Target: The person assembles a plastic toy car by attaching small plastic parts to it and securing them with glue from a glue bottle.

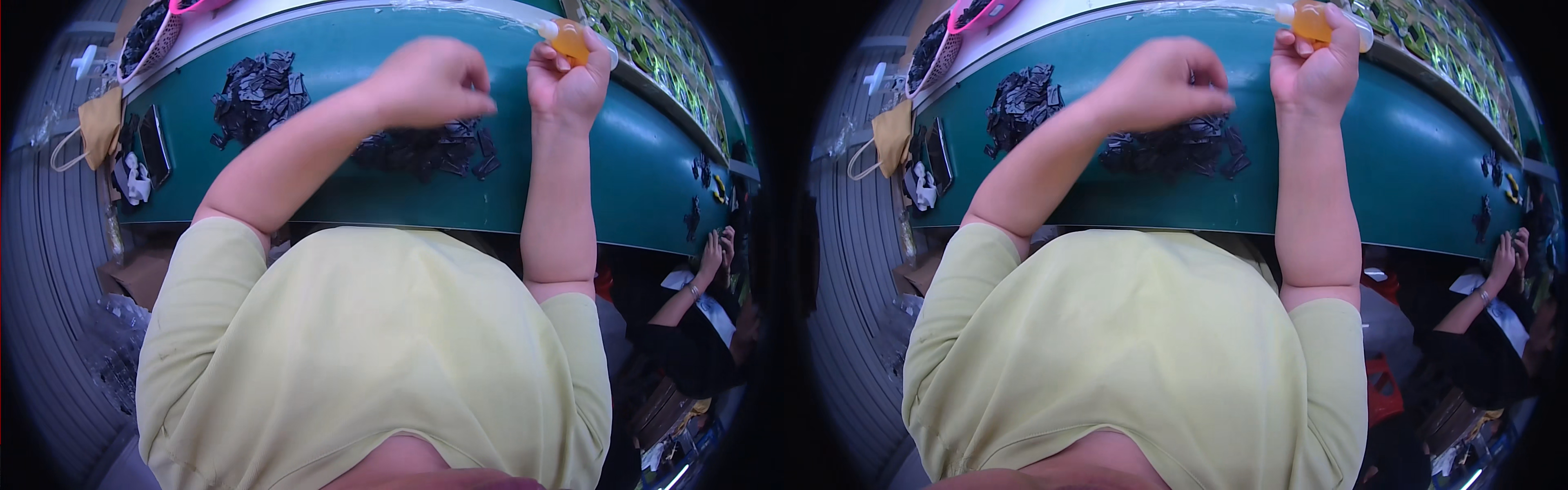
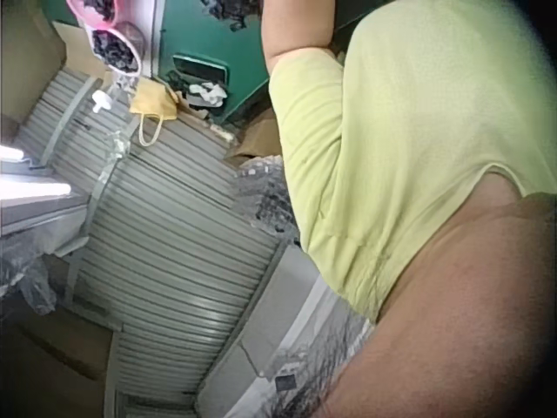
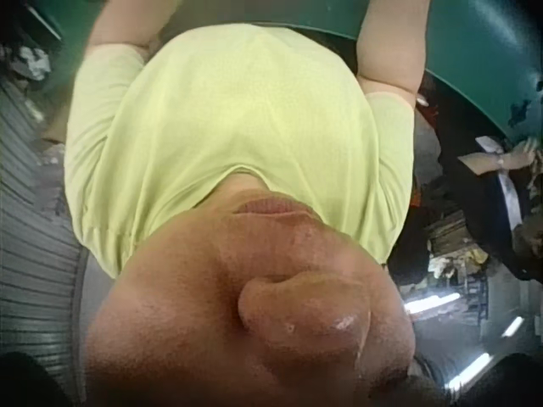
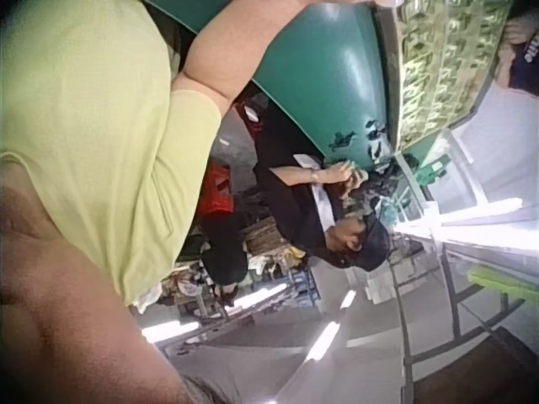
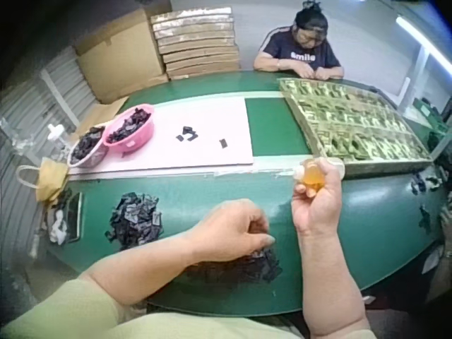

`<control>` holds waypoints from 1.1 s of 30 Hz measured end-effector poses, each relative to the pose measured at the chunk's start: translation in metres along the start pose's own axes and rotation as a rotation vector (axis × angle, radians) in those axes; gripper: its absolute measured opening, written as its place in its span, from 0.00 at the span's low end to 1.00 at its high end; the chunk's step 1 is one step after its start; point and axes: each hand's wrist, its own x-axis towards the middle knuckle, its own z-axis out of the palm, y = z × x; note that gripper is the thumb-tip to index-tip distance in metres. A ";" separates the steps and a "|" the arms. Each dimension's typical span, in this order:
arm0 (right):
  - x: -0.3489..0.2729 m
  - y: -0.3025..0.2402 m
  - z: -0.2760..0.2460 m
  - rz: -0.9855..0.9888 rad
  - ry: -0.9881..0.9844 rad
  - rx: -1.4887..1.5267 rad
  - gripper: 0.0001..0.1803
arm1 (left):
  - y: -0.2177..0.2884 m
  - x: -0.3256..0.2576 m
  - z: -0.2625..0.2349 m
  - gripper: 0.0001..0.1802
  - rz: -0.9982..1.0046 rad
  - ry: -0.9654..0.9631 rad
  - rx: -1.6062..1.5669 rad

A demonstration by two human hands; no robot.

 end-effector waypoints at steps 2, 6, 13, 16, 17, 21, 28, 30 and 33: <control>0.003 0.012 0.002 0.039 -0.034 0.017 0.07 | 0.016 -0.022 0.013 0.13 0.025 -0.110 0.156; -0.002 0.012 0.004 0.013 -0.016 -0.030 0.08 | 0.029 -0.029 0.037 0.14 0.000 -0.267 0.229; -0.013 0.013 0.004 0.040 0.025 -0.098 0.08 | 0.033 -0.034 0.035 0.07 -0.058 -0.265 -0.055; -0.014 0.014 0.006 0.066 0.035 -0.110 0.08 | 0.025 -0.040 0.012 0.07 -0.227 -0.106 -0.459; -0.017 0.015 0.009 0.081 0.050 -0.119 0.08 | 0.018 -0.041 0.003 0.08 -0.318 -0.065 -0.637; -0.024 0.029 0.019 0.122 0.054 -0.153 0.09 | -0.036 -0.046 -0.017 0.06 -0.219 0.171 -1.119; -0.033 0.049 0.019 0.078 -0.143 -0.322 0.08 | -0.061 -0.036 -0.008 0.17 -0.352 0.438 -1.129; -0.037 0.054 0.022 0.021 -0.179 -0.397 0.08 | -0.065 -0.036 -0.006 0.16 -0.365 0.392 -1.116; -0.039 0.059 0.023 -0.087 -0.254 -0.537 0.09 | -0.064 -0.038 -0.007 0.15 -0.397 0.321 -1.037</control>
